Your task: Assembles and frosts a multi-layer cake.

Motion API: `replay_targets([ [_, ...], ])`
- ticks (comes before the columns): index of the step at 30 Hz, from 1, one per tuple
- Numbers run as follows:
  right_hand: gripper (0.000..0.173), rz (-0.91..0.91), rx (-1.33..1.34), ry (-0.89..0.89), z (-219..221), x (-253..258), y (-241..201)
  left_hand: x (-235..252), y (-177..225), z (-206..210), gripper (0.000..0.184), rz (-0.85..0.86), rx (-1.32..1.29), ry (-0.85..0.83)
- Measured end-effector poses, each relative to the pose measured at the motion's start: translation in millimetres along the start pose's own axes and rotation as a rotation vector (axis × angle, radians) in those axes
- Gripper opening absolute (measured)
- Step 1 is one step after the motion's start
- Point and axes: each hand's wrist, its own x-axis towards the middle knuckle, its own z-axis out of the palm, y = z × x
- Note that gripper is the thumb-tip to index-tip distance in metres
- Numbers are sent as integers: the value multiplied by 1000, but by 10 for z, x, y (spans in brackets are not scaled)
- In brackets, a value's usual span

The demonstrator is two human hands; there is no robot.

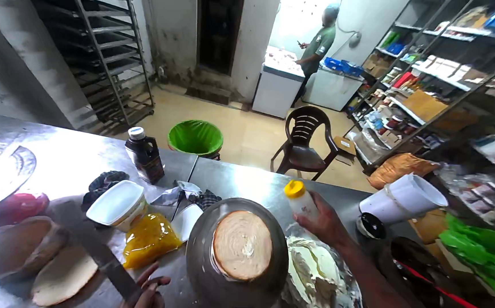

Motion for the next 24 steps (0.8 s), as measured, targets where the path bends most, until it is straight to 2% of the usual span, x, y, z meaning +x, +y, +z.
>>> replay_targets([
  [4, 79, -112, -562, -320, -314, -425, -589, 199, 66, 200, 41, -9, -49, 5],
  [8, 72, -111, -833, -568, -312, -502, -1069, 268, 71, 225, 42, 0, -106, -23],
  [14, 61, -51, -1018, -747, -290, -418, -1496, 254, 24, 100, 41, -29, -134, -24],
  [19, 62, 27, -1054, -798, -314, -426, -1621, 214, 10, -22, 41, -32, -156, -17],
  [24, 58, 28, -1081, -813, -309, -490, -1671, 201, 3, -78, 41, -32, -152, -41],
])
